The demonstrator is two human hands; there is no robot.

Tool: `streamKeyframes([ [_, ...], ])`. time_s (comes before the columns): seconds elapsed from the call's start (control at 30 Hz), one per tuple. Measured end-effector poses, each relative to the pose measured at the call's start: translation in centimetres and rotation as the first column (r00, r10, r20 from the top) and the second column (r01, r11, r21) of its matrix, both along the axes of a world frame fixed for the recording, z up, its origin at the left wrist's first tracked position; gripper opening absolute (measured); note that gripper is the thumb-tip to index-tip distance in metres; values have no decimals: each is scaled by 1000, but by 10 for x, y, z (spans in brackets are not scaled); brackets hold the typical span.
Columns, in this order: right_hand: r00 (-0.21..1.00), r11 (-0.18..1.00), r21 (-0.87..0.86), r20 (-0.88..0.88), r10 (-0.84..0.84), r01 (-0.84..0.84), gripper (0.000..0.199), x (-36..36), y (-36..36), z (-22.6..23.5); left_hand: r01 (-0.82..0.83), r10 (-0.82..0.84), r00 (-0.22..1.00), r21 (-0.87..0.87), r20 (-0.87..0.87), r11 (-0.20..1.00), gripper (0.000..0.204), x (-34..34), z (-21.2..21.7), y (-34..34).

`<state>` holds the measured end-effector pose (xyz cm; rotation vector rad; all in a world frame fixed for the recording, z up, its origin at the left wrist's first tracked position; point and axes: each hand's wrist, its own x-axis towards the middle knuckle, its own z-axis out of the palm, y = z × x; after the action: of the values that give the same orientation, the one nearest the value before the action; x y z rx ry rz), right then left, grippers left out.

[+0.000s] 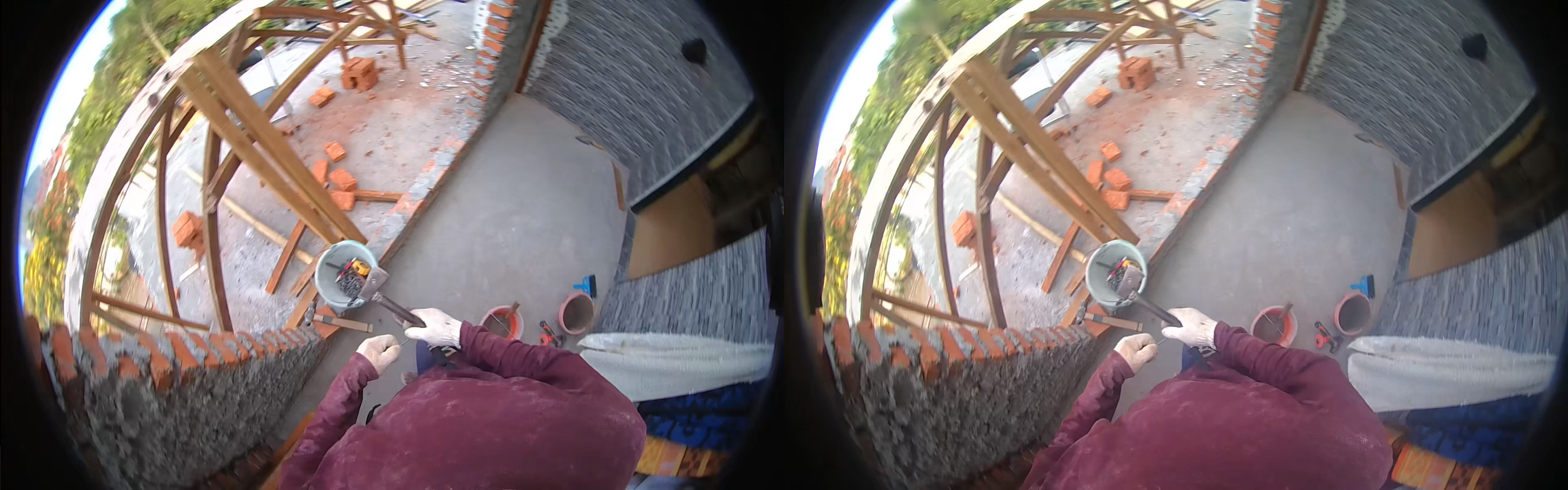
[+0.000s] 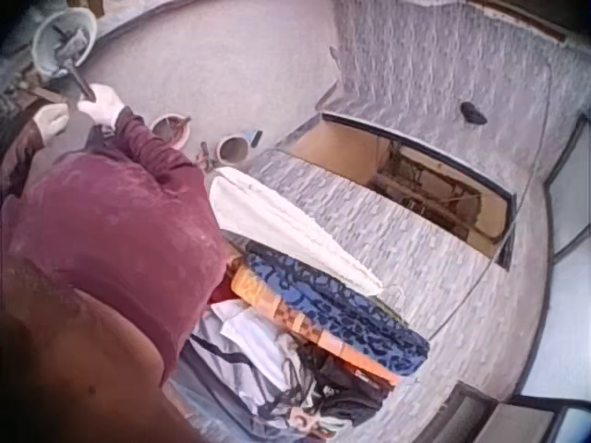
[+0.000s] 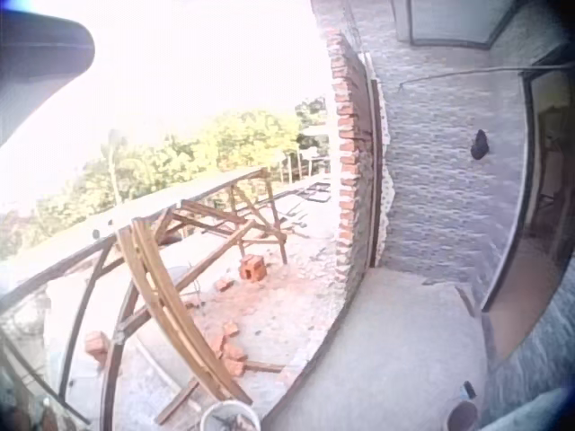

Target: The person assembles a curved wooden frame by positioning planks against a brick wall and securing them with nails. They use a hammer and an axe to drive nails and adjust the wood pieces.

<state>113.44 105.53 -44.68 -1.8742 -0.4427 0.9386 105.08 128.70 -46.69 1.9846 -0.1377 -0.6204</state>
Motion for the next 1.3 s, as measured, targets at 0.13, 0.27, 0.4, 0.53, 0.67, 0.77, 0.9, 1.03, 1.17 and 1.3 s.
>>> streamKeyframes([
  [0.13,962,995,98,-269,49,-23,13,-39,37,25,-374,355,916,79,186,924,29,-65,45,0],
  [0.27,869,941,227,-376,322,-251,9,-66,82,53,-733,723,636,-82,269,676,25,-141,67,2],
  [0.4,700,824,389,-444,560,-412,15,-89,148,82,-851,981,169,-517,-93,97,15,-189,76,-8],
  [0.53,479,556,461,-284,831,-691,16,-135,207,100,-719,976,-206,-667,-65,-196,11,-243,94,-26],
  [0.67,196,198,423,-50,979,-884,14,-212,230,110,-529,779,-621,-779,85,-337,8,-325,118,-53],
  [0.77,62,61,294,-6,998,-954,15,-280,232,117,-279,384,-920,-818,79,-502,8,-430,146,-80],
  [0.9,-67,-49,216,-75,995,-975,12,-383,227,116,46,-310,-946,-904,97,-424,14,-587,204,-147],
  [1.03,-146,-142,253,1,989,-957,15,-475,220,107,-243,-567,-619,-819,543,-520,15,-685,258,-254],
  [1.17,-268,-252,248,-33,963,-936,15,-542,224,106,-63,-853,-23,-853,521,-519,9,-735,290,-351],
  [1.3,-379,-369,189,-18,925,-910,12,-602,245,109,194,-972,127,-966,199,-172,18,-758,276,-414],
])
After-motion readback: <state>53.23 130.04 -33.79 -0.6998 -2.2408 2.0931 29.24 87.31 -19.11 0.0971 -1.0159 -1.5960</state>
